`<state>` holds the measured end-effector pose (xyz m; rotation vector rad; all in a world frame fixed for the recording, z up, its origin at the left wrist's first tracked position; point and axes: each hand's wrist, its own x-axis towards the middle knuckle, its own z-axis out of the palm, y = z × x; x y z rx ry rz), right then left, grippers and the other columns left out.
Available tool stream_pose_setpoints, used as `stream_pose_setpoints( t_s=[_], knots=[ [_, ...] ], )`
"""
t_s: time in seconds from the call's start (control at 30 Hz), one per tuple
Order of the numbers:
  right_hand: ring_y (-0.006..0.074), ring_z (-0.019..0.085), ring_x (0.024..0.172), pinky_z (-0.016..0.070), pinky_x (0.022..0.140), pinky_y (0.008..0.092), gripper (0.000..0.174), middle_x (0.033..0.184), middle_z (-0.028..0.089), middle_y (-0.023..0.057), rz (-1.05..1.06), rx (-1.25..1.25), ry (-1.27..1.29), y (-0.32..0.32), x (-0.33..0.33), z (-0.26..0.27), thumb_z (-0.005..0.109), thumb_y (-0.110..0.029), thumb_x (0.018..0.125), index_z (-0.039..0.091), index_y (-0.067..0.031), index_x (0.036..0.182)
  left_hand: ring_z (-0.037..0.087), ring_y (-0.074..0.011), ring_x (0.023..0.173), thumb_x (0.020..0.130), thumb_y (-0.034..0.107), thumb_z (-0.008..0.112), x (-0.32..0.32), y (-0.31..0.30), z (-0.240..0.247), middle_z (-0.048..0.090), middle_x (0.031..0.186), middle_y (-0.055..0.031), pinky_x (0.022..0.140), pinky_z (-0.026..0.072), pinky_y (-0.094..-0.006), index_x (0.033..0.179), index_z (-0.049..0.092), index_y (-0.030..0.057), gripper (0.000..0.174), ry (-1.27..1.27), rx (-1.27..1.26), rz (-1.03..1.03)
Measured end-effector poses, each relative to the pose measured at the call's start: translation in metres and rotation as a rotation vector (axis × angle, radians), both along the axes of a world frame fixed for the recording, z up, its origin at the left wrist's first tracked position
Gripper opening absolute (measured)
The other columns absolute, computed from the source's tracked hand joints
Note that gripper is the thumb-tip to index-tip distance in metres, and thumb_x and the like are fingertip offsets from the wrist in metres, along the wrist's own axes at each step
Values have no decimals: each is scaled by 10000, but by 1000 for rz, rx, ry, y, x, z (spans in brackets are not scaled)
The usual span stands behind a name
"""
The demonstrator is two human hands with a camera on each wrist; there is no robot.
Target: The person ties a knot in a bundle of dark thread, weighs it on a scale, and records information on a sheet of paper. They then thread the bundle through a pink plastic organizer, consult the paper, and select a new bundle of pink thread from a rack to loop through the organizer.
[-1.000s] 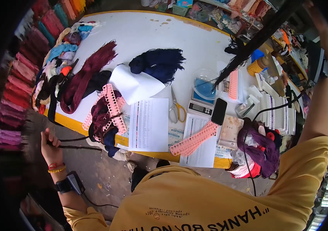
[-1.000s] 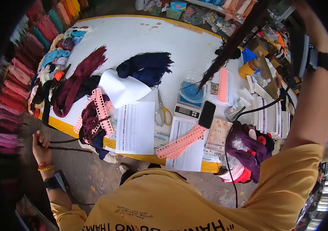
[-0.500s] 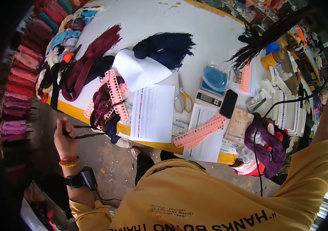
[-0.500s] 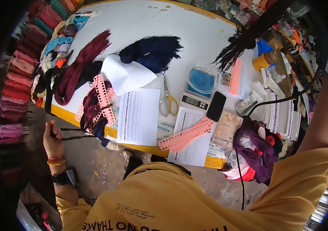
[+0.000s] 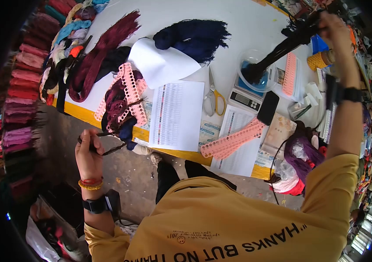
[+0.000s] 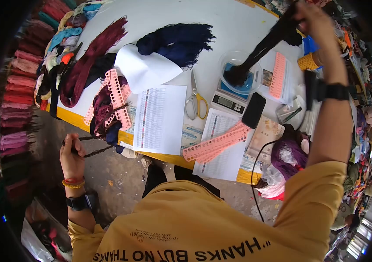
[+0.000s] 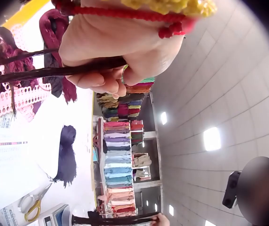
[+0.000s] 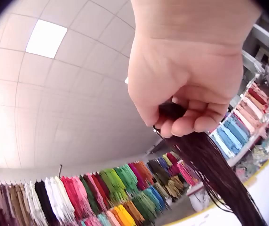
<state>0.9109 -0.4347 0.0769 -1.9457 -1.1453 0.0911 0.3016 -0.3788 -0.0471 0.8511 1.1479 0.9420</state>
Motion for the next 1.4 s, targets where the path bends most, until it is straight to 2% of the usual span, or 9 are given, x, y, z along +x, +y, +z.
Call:
stream_pose_setpoints(
  t_s=[0.07,0.1,0.13,0.23,0.37,0.5,0.73,1.13,1.4],
  knots=[
    [114,511,619,431,575,272,299,732,581,36,-6,-233,-159,4,-12,-62,569,-346,839,604,-68,941,404,-82,520,925,262,468,5,-6,-6,429,610,18,503,332,-217,925,545,34,240,-12,-25,-3],
    [263,599,714,476,651,364,299,857,624,120,92,-289,-491,6,-1,-104,567,-333,821,606,-80,977,405,-83,519,923,259,473,8,-9,-9,431,610,17,501,334,-216,924,546,35,235,-10,-43,-4],
    [329,575,849,470,696,425,250,919,574,157,63,-297,-605,3,-9,-146,560,-295,814,601,-99,963,406,-83,519,921,256,477,12,-12,-11,434,609,16,499,335,-216,924,546,36,231,-6,-60,-1],
    [309,574,856,488,681,428,171,910,524,112,5,-663,-659,-15,-60,-222,574,-243,800,581,-100,893,413,-82,523,915,242,490,17,-19,-21,451,613,11,499,347,-211,911,556,34,218,1,-91,-10],
    [275,579,809,495,651,405,168,871,512,92,29,-627,-635,-49,-91,-272,641,-195,738,577,-97,859,419,-77,524,916,211,489,28,-28,-28,469,612,6,492,345,-204,904,567,22,204,22,-118,-32],
    [265,576,775,489,652,398,204,859,504,82,87,-583,-618,-84,-112,-281,673,-205,706,573,-81,834,423,-74,519,915,199,488,34,-29,-40,475,615,7,488,342,-197,906,562,18,195,-13,-142,-69],
    [280,550,919,464,739,370,464,1032,528,103,34,-447,-503,-97,-116,-275,674,-206,700,505,-102,1120,424,-72,511,914,207,492,46,-23,-42,474,609,8,484,345,-194,906,558,16,202,-25,-129,-103],
    [263,450,1091,333,897,425,505,1162,493,72,19,-459,-567,-97,-115,-270,678,-192,680,499,-132,1148,430,-78,517,903,230,518,58,-24,-35,484,615,4,491,343,-200,898,571,18,219,-61,-110,-100],
    [255,417,1138,312,924,428,475,1173,476,64,17,-493,-625,-86,-118,-277,712,-183,646,518,-114,1073,411,-68,521,896,200,520,70,-29,-38,476,619,6,493,326,-195,894,571,15,191,11,-59,-164]
  ],
)
